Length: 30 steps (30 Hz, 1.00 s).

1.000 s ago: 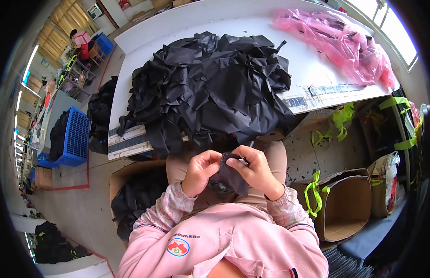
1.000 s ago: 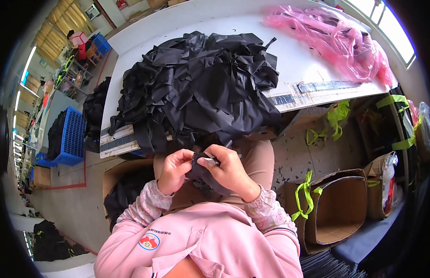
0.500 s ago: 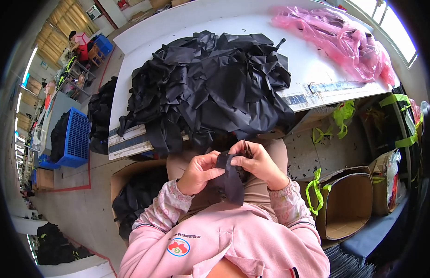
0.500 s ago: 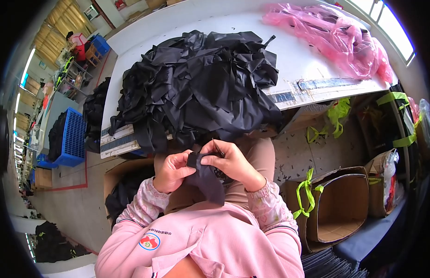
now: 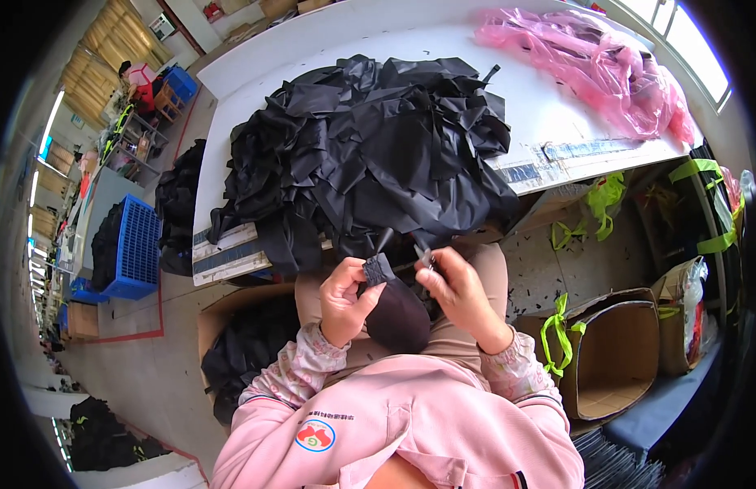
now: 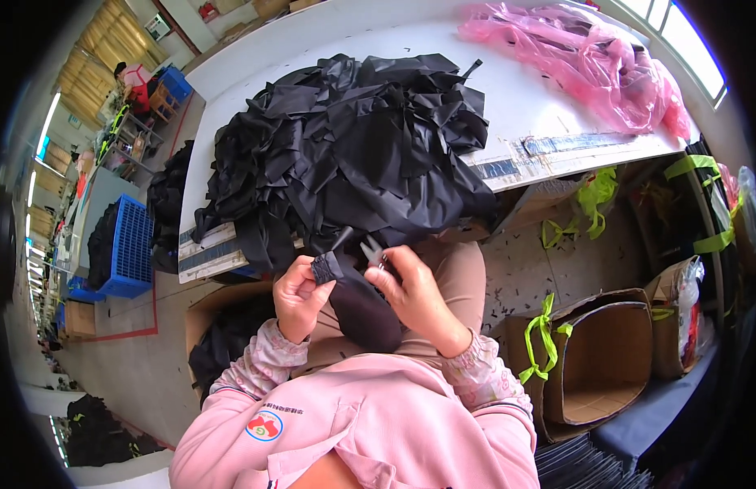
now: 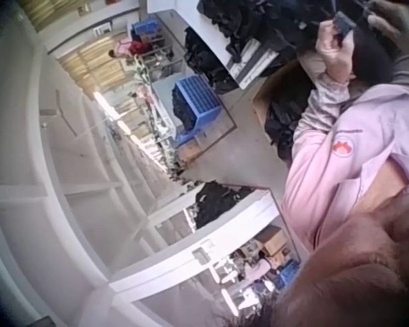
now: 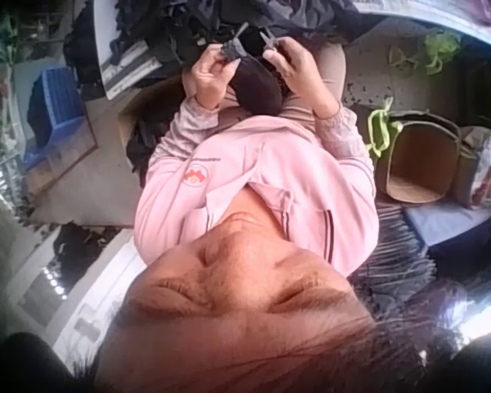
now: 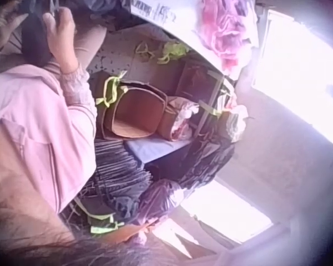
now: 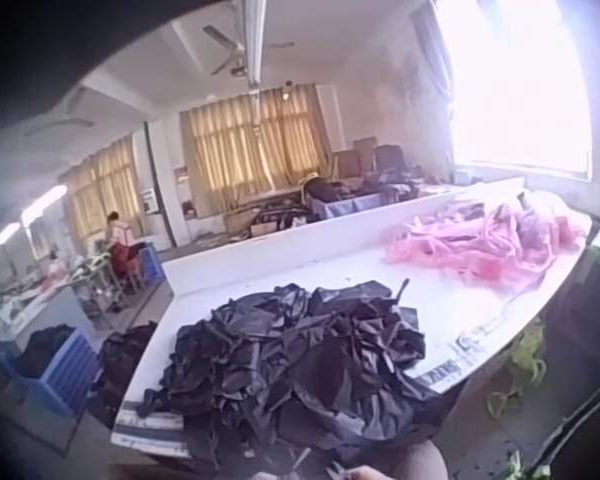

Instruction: Trimming pieces of black fabric with scissors in a factory setting.

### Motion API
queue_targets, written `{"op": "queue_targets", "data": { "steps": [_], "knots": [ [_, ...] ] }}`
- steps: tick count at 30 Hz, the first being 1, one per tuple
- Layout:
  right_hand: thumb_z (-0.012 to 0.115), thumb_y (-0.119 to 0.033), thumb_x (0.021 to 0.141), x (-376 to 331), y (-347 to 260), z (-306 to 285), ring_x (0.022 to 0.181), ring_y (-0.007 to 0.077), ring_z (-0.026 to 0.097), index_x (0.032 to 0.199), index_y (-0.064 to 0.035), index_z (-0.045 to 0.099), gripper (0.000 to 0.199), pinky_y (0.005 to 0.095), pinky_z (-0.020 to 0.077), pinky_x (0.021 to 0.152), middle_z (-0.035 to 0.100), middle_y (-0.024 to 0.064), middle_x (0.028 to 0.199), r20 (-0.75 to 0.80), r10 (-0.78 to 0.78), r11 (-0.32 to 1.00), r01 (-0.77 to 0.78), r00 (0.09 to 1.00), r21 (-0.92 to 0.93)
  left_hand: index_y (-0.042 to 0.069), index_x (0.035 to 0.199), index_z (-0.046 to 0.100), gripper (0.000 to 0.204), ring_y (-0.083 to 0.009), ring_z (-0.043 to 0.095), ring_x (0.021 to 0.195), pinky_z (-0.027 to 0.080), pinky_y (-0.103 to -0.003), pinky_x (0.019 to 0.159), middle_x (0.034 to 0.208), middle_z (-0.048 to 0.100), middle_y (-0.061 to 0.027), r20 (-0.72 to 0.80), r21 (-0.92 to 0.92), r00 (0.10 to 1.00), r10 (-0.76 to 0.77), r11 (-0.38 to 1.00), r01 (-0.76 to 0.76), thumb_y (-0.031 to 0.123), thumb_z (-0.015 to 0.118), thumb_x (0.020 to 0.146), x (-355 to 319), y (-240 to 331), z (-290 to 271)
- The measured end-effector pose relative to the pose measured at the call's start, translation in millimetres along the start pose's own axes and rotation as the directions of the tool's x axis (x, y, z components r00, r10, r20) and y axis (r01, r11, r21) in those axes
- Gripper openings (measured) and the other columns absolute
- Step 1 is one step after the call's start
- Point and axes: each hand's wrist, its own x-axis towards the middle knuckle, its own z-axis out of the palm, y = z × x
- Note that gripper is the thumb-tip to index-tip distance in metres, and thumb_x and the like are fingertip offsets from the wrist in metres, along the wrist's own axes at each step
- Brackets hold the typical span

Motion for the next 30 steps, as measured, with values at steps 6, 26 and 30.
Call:
{"op": "queue_targets", "data": {
  "steps": [6,26,30],
  "knots": [
    [0.066,-0.031,0.092,-23,-12,16,0.053,0.0041,0.045,0.085,-0.0017,0.055,0.032,0.0227,0.0362,0.046,0.049,-0.0039,0.062,0.245,0.222,0.929,-0.281,0.944,0.241,-0.005,0.094,0.059,0.012,-0.0081,0.056,0.09,0.045,-0.021,0.082,0.098,0.056,-0.0035,-0.071,0.0,0.996,-0.049,0.999,0.049,-0.011,0.06,0.083,0,-3,5],
    [0.071,-0.024,0.087,-16,-10,28,0.047,0.0165,0.037,0.083,0.0007,0.054,0.03,0.0321,0.0348,0.045,0.043,0.0108,0.056,0.05,-0.128,0.988,0.131,0.991,-0.079,-0.004,0.095,0.063,0.015,-0.0129,0.062,0.086,0.051,-0.025,0.074,0.103,0.058,-0.0076,0.096,0.38,0.969,0.228,0.891,-0.248,-0.007,0.067,0.081,-5,-18,-2],
    [0.071,-0.023,0.088,-18,-4,28,0.048,0.0169,0.035,0.08,0.0003,0.053,0.03,0.0317,0.0346,0.044,0.041,0.0112,0.056,0.028,-0.12,0.989,0.122,0.992,-0.083,-0.001,0.087,0.066,0.013,-0.02,0.062,0.082,0.049,-0.029,0.073,0.092,0.063,-0.0088,-0.034,0.318,0.986,0.166,0.937,-0.146,-0.004,0.07,0.075,-6,-15,6]
  ]
}}
